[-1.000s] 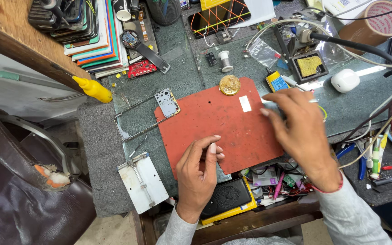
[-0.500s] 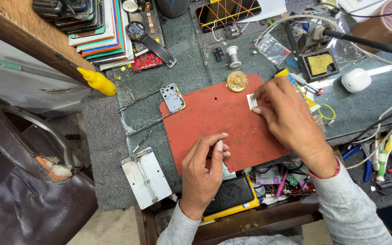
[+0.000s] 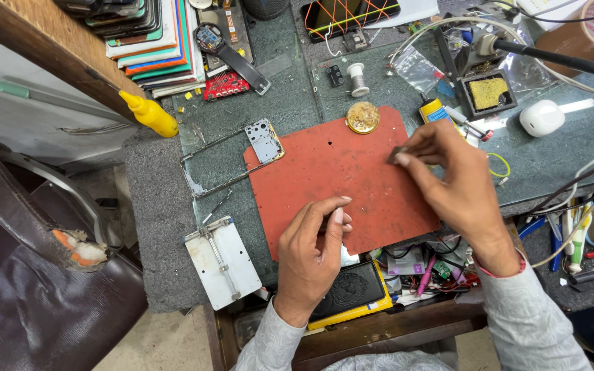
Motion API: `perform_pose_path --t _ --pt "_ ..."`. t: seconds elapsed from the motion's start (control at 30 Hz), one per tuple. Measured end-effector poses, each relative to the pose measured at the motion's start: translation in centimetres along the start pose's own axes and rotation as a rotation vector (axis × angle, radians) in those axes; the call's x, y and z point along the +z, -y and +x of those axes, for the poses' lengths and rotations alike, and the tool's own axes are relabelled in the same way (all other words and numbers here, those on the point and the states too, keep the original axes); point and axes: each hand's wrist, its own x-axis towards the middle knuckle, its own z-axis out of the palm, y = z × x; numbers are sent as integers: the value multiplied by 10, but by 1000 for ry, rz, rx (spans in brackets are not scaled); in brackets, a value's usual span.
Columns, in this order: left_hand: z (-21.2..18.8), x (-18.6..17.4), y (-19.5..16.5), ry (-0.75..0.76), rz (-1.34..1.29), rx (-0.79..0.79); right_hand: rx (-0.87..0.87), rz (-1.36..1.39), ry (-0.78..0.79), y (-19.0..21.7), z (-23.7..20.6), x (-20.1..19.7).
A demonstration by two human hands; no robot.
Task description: The person uses a prying tool to separate a light-blue smartphone back cover from its chassis, then places the cover aside. They pick up a second smartphone with its back already open, use a screwdriver to remove screws from the internal frame, and continue unscrewing components while the phone remains open on the workbench.
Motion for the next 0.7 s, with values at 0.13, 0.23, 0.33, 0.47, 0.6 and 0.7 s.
perform_pose_path --t 0.13,0.23,0.33,0.47,0.6,0.7 --pt "0 -1 1 11 18 20 35 -36 -133 -2 -4 -5" --pt "0 -2 1 19 20 15 30 -147 -166 -2 0 -4" --pt "1 -2 2 19 29 21 -24 -211 -177 -1 6 2" --pt "2 -2 2 15 35 34 -71 -268 -242 -3 12 11" --pt "4 -2 2 21 42 39 -30 -257 -283 -7 16 19" --pt "6 -2 3 22 50 42 -54 -244 -310 -11 17 21"
